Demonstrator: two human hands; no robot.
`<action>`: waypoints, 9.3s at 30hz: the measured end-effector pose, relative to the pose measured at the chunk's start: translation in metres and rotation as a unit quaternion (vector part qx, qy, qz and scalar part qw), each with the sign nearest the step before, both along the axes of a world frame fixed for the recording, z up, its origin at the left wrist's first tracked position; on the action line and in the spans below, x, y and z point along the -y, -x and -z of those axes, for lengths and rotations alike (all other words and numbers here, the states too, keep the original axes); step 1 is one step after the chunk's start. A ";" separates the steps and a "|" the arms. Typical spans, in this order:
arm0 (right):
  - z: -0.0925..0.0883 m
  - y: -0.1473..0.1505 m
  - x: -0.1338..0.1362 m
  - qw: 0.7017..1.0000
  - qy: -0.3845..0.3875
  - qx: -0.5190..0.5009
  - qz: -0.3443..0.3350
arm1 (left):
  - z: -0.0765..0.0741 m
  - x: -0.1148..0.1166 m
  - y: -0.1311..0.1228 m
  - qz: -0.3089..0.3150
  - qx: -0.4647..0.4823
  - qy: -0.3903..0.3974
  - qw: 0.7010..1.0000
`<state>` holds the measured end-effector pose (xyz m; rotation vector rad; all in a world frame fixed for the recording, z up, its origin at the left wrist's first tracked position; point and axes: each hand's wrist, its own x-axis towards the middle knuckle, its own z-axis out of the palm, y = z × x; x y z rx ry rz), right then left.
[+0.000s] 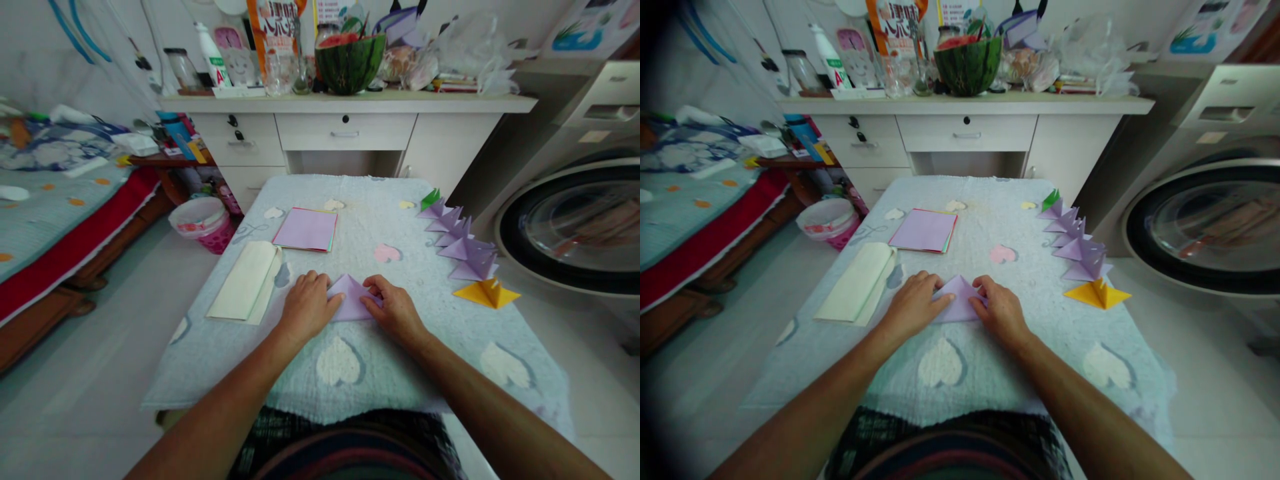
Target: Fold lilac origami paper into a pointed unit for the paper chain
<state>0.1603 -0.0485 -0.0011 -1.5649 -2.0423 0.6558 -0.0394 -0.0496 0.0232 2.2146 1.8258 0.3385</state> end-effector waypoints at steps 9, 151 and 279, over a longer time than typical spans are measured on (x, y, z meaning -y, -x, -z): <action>0.000 -0.002 -0.002 0.999 0.007 -0.032 -0.001 | 0.006 -0.020 -0.003 0.003 0.109 0.039 0.993; -0.023 -0.009 -0.002 0.952 0.089 -0.283 -0.081 | -0.008 -0.019 -0.017 0.079 0.454 0.102 0.882; 0.000 -0.003 0.004 0.960 -0.146 0.184 -0.152 | 0.031 -0.064 -0.043 -0.099 0.049 -0.094 0.989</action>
